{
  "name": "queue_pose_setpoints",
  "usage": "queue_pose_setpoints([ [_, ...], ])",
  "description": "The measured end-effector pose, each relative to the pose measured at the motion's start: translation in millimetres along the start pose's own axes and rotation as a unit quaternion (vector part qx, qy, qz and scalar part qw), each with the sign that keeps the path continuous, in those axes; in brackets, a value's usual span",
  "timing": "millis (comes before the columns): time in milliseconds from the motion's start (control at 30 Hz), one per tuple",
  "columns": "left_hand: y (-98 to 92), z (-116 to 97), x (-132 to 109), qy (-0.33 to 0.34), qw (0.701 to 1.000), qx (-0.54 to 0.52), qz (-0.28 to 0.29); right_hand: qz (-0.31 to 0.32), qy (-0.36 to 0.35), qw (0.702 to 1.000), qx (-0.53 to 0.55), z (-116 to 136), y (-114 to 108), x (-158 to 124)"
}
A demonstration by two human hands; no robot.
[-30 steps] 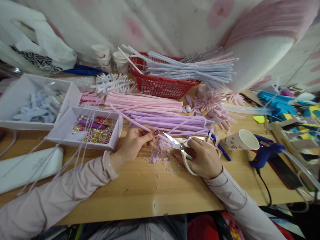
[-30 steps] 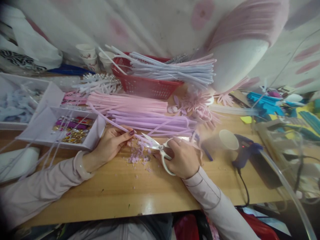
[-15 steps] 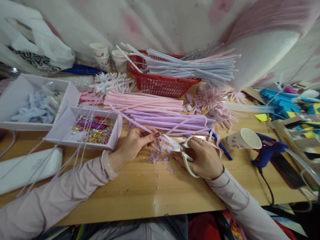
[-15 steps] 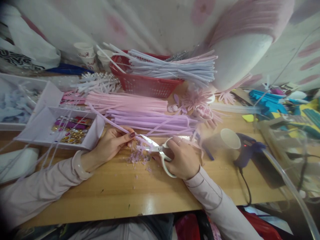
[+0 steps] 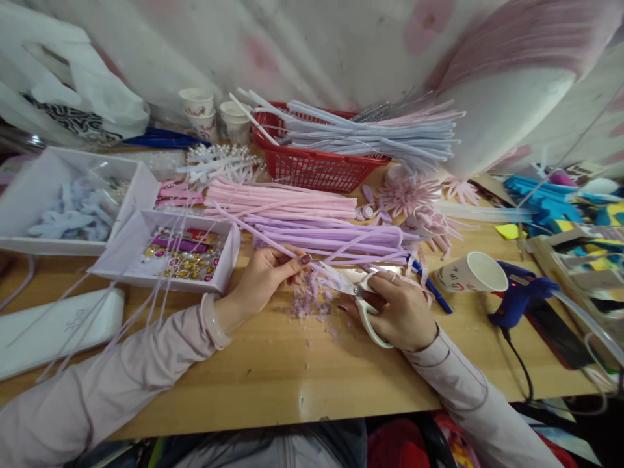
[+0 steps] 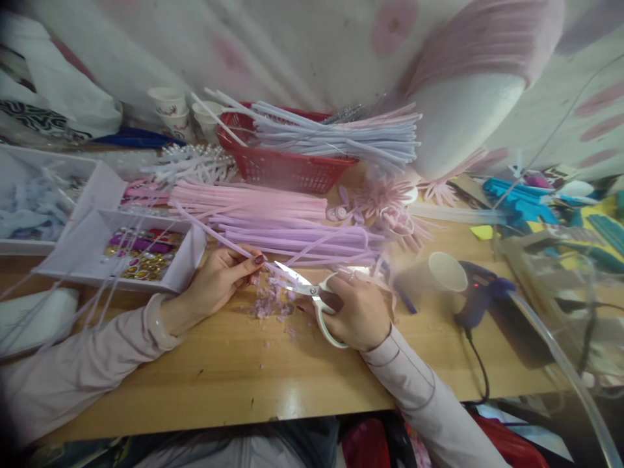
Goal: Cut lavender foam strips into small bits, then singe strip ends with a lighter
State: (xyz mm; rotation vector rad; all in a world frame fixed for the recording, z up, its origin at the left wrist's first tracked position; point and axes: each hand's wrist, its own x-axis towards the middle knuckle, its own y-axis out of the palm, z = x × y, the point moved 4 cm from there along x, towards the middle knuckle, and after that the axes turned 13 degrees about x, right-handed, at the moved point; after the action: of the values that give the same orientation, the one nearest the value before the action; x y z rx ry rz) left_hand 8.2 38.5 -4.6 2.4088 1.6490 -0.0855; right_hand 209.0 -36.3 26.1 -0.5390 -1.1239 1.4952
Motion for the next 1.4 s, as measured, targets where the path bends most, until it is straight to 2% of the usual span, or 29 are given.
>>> queue_pose_setpoints([
  [267,-1.9,5.8,2.3,0.001,0.999,0.029,-0.02,-0.012,0.003,1.0,-0.025,-2.5,1.0,-0.1],
  [533,-4.9,2.7,2.1,0.015,0.998,0.007,-0.061,-0.021,-0.014,0.999,-0.02,-1.3,0.4,0.7],
  [733,-3.4,3.9,2.3,0.008,0.999,-0.004,-0.04,0.0,0.009,0.998,-0.067,-5.8,3.9,0.4],
  [933,-0.9,0.7,0.3,0.022,0.999,0.038,-0.026,0.023,0.006,0.999,-0.047,-2.2,5.2,1.4],
  [1267,-1.7,4.9,0.7,0.021,0.999,0.026,-0.01,0.007,-0.008,0.999,-0.043,-4.0,3.6,-1.4],
  [1400,-3.9,4.8,2.2,0.029,0.999,0.033,-0.023,-0.007,-0.013,1.0,-0.025,-3.4,0.7,-1.3],
])
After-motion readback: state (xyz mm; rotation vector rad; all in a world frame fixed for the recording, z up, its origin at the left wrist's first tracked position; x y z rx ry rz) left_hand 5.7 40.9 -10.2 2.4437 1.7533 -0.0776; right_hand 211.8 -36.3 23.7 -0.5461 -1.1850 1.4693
